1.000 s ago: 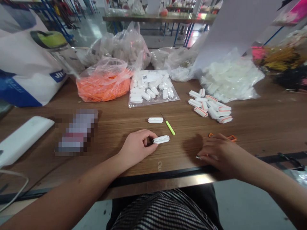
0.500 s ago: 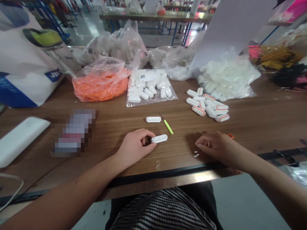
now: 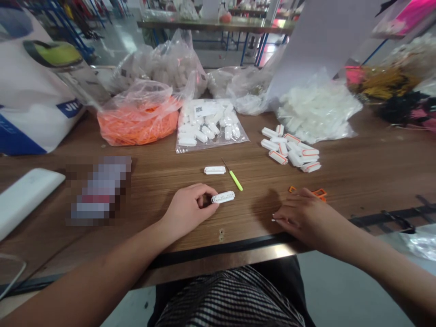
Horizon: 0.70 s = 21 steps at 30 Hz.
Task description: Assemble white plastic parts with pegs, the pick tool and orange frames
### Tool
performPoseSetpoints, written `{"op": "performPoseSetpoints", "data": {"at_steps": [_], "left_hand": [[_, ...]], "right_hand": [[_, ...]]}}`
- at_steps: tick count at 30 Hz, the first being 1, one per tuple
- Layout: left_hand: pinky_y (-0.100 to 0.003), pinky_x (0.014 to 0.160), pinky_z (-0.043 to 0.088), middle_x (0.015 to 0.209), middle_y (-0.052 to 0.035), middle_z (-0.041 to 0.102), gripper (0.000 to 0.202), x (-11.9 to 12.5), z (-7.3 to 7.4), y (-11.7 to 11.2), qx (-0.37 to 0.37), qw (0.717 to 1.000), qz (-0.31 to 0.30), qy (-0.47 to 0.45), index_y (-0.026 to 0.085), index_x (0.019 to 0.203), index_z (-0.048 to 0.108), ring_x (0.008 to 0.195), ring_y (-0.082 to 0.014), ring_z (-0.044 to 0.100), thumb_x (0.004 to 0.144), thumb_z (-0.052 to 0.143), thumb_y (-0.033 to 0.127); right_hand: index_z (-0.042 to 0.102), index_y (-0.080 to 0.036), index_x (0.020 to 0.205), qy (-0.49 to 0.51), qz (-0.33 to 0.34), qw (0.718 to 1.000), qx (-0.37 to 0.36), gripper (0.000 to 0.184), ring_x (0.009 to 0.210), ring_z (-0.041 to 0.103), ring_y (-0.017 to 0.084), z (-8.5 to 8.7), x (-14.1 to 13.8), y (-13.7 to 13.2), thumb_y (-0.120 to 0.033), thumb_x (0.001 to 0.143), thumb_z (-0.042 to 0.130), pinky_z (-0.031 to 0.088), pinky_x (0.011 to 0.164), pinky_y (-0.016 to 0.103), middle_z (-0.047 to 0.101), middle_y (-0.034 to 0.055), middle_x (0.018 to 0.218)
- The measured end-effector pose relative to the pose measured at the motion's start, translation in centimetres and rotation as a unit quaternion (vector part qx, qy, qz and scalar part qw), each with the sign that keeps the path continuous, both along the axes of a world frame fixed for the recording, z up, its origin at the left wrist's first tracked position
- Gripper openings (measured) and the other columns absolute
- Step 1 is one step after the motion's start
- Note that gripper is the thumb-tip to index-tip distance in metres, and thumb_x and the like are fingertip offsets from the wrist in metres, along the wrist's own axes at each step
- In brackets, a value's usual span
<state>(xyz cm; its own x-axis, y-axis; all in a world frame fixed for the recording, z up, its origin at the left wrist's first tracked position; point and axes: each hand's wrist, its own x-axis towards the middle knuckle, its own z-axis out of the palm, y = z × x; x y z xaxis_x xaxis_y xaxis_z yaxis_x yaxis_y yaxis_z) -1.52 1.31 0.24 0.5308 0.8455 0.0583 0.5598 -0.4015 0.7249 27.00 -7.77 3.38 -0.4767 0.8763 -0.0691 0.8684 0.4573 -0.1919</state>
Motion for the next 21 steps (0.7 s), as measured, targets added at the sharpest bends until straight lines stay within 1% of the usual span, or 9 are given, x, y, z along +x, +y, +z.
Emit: {"op": "performPoseSetpoints", "data": {"at_steps": [3, 6, 8, 10, 13, 17, 21], "left_hand": [[-0.023, 0.054, 0.035, 0.059, 0.0058, 0.050, 0.011, 0.0, 0.1, 0.0, 0.001, 1.000, -0.001, 0.001, 0.022, 0.085, 0.070, 0.052, -0.0094, 0.046, 0.075, 0.068, 0.022], [-0.022, 0.054, 0.035, 0.059, 0.0059, 0.050, 0.011, 0.1, 0.1, 0.0, 0.004, 1.000, -0.002, -0.002, 0.022, 0.085, 0.070, 0.052, -0.0094, 0.046, 0.075, 0.068, 0.021], [-0.022, 0.054, 0.035, 0.058, 0.0061, 0.050, 0.011, 0.1, 0.1, 0.0, 0.004, 1.000, -0.002, -0.005, 0.022, 0.086, 0.070, 0.052, -0.0093, 0.046, 0.075, 0.068, 0.021], [-0.022, 0.053, 0.035, 0.058, 0.0061, 0.050, 0.011, 0.1, 0.0, 0.0, 0.002, 1.000, -0.001, -0.005, 0.022, 0.085, 0.070, 0.051, -0.0093, 0.045, 0.075, 0.067, 0.022], [-0.022, 0.054, 0.035, 0.058, 0.0060, 0.050, 0.011, 0.0, -0.1, 0.0, 0.001, 1.000, 0.002, -0.003, 0.022, 0.085, 0.070, 0.052, -0.0096, 0.046, 0.075, 0.067, 0.023], [-0.023, 0.054, 0.035, 0.058, 0.0058, 0.050, 0.012, -0.1, -0.1, 0.0, -0.004, 1.000, -0.002, -0.003, 0.022, 0.087, 0.070, 0.053, -0.0098, 0.046, 0.076, 0.066, 0.023], [-0.023, 0.054, 0.035, 0.058, 0.0056, 0.050, 0.012, 0.0, -0.1, -0.1, -0.002, 1.000, 0.000, -0.005, 0.022, 0.087, 0.070, 0.053, -0.0100, 0.046, 0.075, 0.067, 0.024]], "right_hand": [[0.057, -0.020, 0.059, -0.002, -0.053, 0.998, -0.023, 0.026, 0.059, 0.055, 0.014, -0.2, 0.5, 0.1, -0.016, 0.084, 0.054, 0.032, 0.070, 0.034, 0.063, -0.0024, 0.059], [0.061, -0.021, 0.060, 0.026, -0.127, 0.989, -0.077, 0.024, 0.052, 0.053, 0.012, -0.2, 1.0, 0.1, -0.023, 0.084, 0.057, 0.035, 0.063, 0.030, 0.062, -0.0039, 0.055], [0.064, -0.022, 0.062, 0.053, -0.154, 0.981, -0.105, 0.024, 0.051, 0.054, 0.012, 0.0, 1.3, 0.1, -0.027, 0.085, 0.057, 0.036, 0.057, 0.028, 0.064, -0.0036, 0.056], [0.066, -0.022, 0.063, 0.078, -0.150, 0.979, -0.114, 0.028, 0.052, 0.055, 0.012, 0.3, 1.4, 0.0, -0.030, 0.087, 0.055, 0.038, 0.056, 0.028, 0.065, -0.0029, 0.058], [0.070, -0.023, 0.070, 0.113, -0.125, 0.981, -0.100, 0.026, 0.055, 0.058, 0.014, 0.4, 1.7, -0.2, -0.032, 0.089, 0.054, 0.042, 0.059, 0.029, 0.067, -0.0017, 0.062], [0.072, -0.024, 0.074, 0.128, -0.110, 0.983, -0.072, 0.022, 0.061, 0.062, 0.016, -0.3, 2.0, -0.4, -0.031, 0.089, 0.057, 0.045, 0.062, 0.032, 0.071, 0.0002, 0.069], [0.072, -0.025, 0.076, 0.114, -0.128, 0.985, -0.032, 0.019, 0.065, 0.063, 0.018, -1.1, 1.9, -0.9, -0.030, 0.087, 0.058, 0.046, 0.063, 0.034, 0.071, 0.0012, 0.071]]}}
